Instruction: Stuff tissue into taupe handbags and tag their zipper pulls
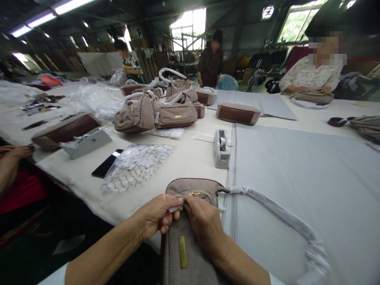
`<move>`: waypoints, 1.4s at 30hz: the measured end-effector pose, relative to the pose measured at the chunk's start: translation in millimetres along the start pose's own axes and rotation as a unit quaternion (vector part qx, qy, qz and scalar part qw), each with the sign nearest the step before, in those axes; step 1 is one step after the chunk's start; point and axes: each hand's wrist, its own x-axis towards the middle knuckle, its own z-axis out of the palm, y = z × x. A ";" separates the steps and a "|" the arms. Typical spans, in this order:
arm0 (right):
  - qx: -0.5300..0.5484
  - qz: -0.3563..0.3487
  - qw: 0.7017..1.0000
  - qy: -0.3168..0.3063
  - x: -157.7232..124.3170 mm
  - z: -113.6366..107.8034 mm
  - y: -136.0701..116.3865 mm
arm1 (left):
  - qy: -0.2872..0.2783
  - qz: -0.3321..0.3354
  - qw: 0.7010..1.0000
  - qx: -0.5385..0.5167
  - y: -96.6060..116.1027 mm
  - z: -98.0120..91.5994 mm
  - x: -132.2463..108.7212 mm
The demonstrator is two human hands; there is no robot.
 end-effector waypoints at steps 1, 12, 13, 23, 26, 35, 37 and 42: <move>-0.031 -0.017 0.999 0.001 0.1 0.4 1.1 | -0.012 -0.005 1.000 -0.003 -1.6 0.0 0.5; -0.128 -0.088 0.988 -0.009 18.5 -0.5 10.6 | -0.042 0.021 0.998 -0.051 -15.3 -4.6 3.1; -0.123 -0.094 0.988 -0.012 18.4 0.4 12.1 | -0.041 0.026 0.997 -0.056 -15.9 -3.5 3.1; -0.039 -0.054 0.997 -0.037 5.0 -14.7 15.4 | 0.019 0.123 0.985 0.118 -11.0 -2.4 0.4; 0.002 0.005 1.000 0.000 -12.4 -27.0 14.7 | 0.088 0.141 0.963 0.213 -3.5 -8.1 1.8; 0.076 0.103 0.991 0.030 -43.6 -27.5 15.9 | 0.162 0.282 0.849 0.416 18.5 8.3 10.0; 0.088 0.143 0.985 0.049 -48.1 -24.8 19.8 | 0.172 0.302 0.853 0.389 15.8 10.2 10.3; 0.223 0.423 0.878 0.012 -60.8 -17.3 31.1 | 0.217 0.334 0.870 0.290 2.2 8.7 12.7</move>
